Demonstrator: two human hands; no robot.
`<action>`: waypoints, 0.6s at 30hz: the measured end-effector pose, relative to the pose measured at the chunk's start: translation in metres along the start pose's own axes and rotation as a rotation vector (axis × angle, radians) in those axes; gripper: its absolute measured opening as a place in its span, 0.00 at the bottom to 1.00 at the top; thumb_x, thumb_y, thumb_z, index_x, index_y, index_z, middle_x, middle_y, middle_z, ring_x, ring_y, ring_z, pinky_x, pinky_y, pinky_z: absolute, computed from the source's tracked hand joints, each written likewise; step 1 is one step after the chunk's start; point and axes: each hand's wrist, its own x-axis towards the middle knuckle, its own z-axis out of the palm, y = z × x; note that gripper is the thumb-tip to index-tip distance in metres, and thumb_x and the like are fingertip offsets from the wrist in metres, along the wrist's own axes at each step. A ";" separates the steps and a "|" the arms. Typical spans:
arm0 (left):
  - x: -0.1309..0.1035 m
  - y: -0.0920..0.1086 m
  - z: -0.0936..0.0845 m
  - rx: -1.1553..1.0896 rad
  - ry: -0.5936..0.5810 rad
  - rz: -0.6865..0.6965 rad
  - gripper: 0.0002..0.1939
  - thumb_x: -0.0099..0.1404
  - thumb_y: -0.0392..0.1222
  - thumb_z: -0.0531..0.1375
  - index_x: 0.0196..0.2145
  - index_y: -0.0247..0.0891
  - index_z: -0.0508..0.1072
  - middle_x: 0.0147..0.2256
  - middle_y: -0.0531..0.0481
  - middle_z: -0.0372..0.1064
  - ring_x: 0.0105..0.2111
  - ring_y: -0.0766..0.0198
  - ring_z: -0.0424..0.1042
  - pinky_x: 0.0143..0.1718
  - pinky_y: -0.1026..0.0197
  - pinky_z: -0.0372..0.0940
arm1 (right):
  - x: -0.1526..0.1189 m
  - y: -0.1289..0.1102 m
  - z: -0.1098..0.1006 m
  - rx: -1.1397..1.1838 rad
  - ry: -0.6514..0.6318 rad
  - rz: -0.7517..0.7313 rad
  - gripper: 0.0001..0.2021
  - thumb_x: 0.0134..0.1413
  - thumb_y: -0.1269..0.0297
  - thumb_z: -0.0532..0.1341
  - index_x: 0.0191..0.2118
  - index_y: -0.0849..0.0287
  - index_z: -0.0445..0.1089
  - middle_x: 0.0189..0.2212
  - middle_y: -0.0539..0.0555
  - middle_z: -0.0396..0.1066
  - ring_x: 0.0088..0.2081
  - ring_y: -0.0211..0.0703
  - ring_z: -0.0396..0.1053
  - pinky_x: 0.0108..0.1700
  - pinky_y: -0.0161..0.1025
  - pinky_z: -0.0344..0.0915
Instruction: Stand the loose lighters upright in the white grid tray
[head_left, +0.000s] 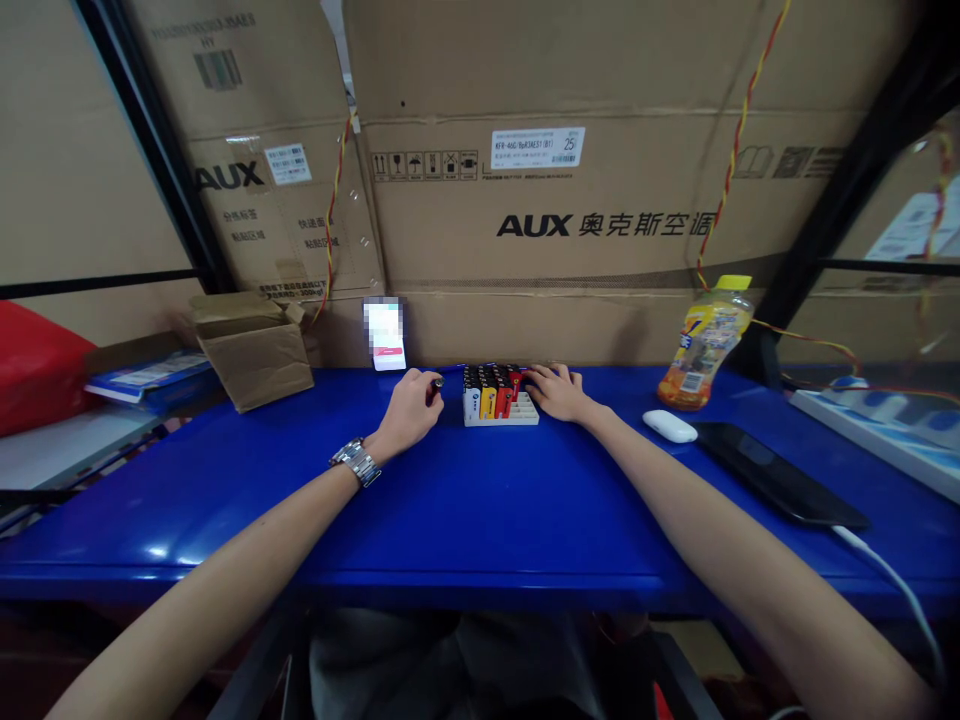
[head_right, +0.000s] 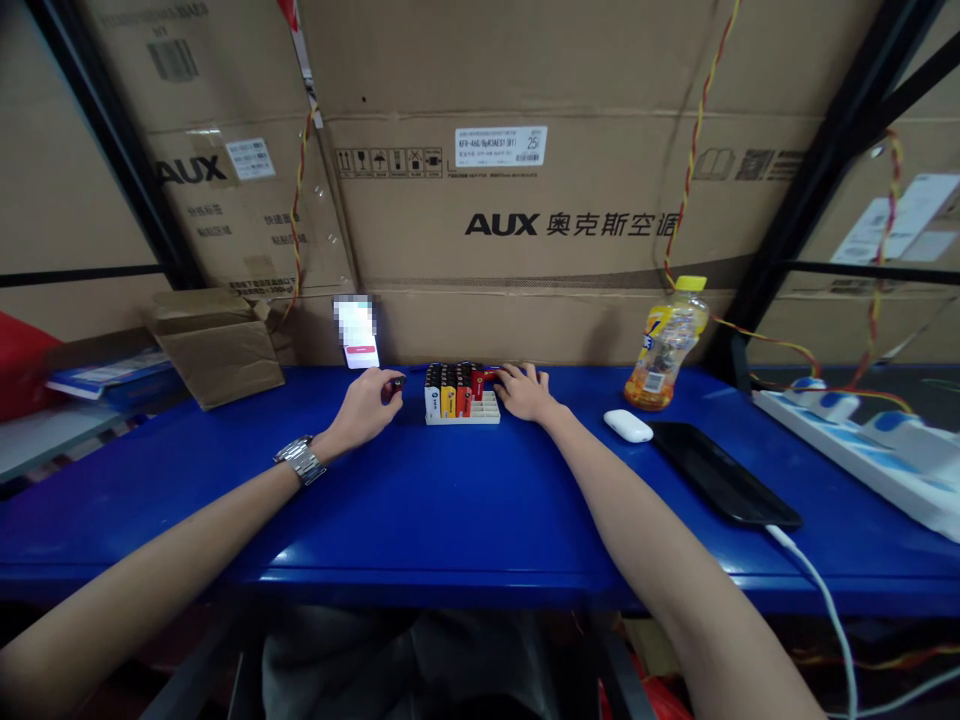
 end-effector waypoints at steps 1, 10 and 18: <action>0.000 0.000 0.001 -0.008 0.015 0.009 0.10 0.60 0.33 0.55 0.39 0.35 0.72 0.32 0.46 0.65 0.32 0.61 0.67 0.36 0.58 0.64 | 0.000 0.000 0.000 -0.002 -0.011 -0.007 0.20 0.62 0.58 0.46 0.53 0.57 0.66 0.58 0.60 0.63 0.57 0.64 0.53 0.49 0.58 0.53; -0.001 0.005 0.003 -0.239 -0.090 -0.132 0.13 0.64 0.43 0.55 0.44 0.34 0.68 0.34 0.45 0.72 0.32 0.60 0.71 0.36 0.58 0.65 | 0.001 -0.001 -0.002 0.023 -0.048 -0.036 0.22 0.62 0.61 0.44 0.59 0.58 0.58 0.54 0.63 0.67 0.55 0.59 0.58 0.48 0.54 0.52; -0.002 0.007 0.001 -0.293 -0.103 -0.116 0.12 0.68 0.45 0.49 0.40 0.37 0.68 0.32 0.47 0.70 0.29 0.63 0.69 0.31 0.60 0.64 | -0.002 -0.010 -0.014 -0.131 -0.066 0.007 0.21 0.64 0.57 0.44 0.47 0.60 0.69 0.47 0.66 0.69 0.52 0.62 0.60 0.47 0.56 0.53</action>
